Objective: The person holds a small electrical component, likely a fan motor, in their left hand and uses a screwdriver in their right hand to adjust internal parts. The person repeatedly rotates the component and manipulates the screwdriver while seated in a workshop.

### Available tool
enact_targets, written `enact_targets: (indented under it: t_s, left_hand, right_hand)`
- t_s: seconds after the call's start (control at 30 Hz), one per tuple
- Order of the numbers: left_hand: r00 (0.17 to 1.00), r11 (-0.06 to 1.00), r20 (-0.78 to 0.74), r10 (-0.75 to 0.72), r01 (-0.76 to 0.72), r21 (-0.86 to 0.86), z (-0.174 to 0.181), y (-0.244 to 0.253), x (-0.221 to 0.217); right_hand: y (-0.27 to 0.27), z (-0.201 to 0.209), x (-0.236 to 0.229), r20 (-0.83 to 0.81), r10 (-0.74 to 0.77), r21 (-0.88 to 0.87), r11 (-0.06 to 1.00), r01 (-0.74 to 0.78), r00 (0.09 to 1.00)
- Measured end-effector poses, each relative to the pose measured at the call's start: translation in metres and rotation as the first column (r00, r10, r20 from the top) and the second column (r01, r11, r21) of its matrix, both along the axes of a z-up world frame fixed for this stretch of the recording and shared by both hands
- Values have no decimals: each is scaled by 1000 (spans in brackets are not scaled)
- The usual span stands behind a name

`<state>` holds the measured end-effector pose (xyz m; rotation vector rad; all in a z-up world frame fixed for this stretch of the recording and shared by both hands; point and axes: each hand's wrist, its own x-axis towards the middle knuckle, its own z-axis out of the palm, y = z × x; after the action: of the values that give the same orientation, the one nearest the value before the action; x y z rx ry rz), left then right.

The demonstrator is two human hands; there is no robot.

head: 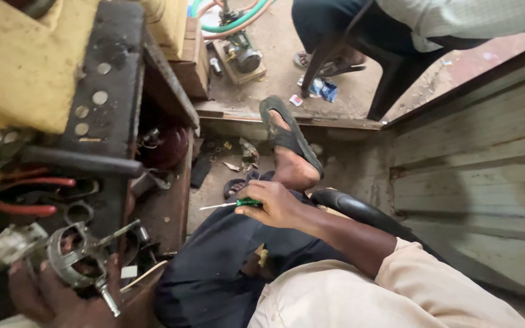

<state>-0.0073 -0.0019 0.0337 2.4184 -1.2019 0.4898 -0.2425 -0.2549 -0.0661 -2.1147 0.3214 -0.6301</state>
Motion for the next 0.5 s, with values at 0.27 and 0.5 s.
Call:
enact_targets:
  t_s: [0.27,0.5]
  left_hand:
    - [995,995,-19,-93,92,-40,-2,-31,4]
    - [990,991,-52,-130,129,-25,1,-31,9]
  right_hand:
    - [-23,-42,-23,-100,-130,24,991,133,986]
    - [-47,-94,-39,-167,-328,81,935,344,930]
